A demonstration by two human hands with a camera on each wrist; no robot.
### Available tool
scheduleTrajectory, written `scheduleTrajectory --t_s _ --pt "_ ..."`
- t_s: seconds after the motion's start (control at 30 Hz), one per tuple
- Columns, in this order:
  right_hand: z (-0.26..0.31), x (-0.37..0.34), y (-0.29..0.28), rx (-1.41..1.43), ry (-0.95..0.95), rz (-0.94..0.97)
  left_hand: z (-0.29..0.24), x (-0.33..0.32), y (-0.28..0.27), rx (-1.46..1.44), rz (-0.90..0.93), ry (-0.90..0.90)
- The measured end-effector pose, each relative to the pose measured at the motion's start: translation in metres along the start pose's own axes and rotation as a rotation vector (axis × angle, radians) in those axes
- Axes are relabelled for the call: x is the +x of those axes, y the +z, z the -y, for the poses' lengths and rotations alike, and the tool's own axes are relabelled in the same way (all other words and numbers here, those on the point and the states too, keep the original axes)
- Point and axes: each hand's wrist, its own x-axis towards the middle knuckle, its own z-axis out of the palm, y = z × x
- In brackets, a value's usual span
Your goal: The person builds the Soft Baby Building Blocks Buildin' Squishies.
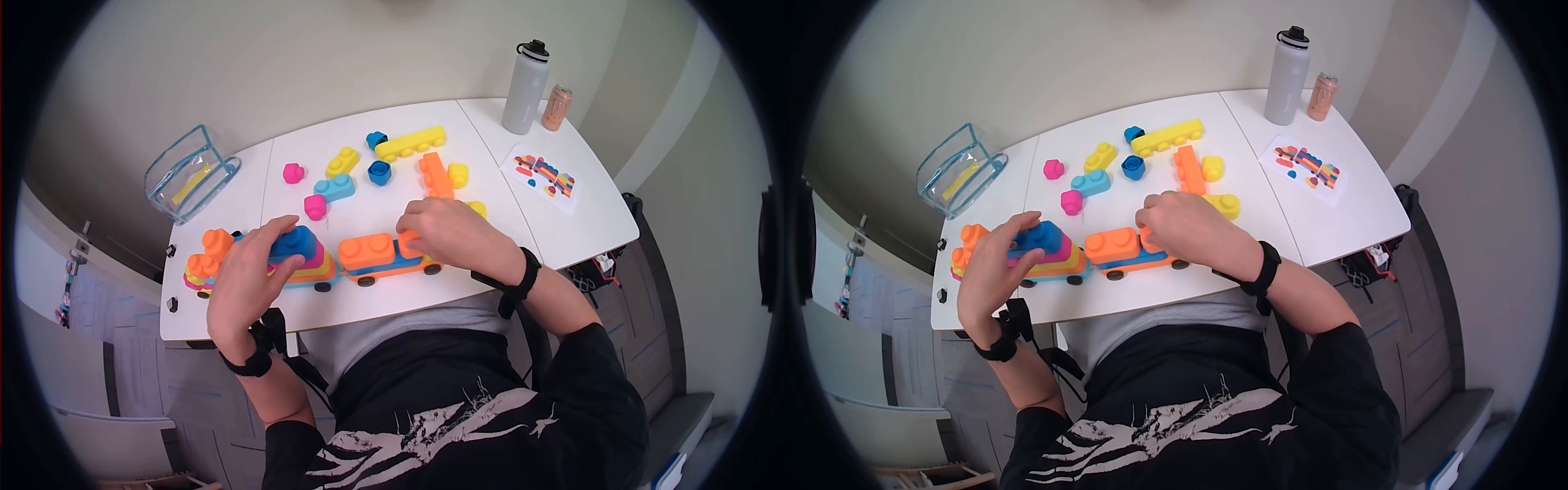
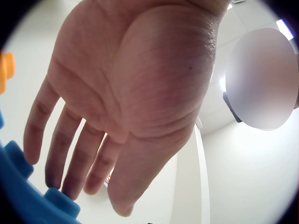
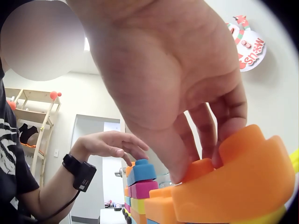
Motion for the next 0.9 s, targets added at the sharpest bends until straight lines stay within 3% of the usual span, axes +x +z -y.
scheduleTrajectory --t_s 0.5,0.9 --pt "-0.008 0.002 0.008 0.067 -0.044 0.003 0.000 0.000 0.001 0.006 0.014 -0.003" --pt "-0.025 0.003 0.006 0.164 0.093 0.128 -0.005 0.002 0.003 -0.029 0.038 0.024"
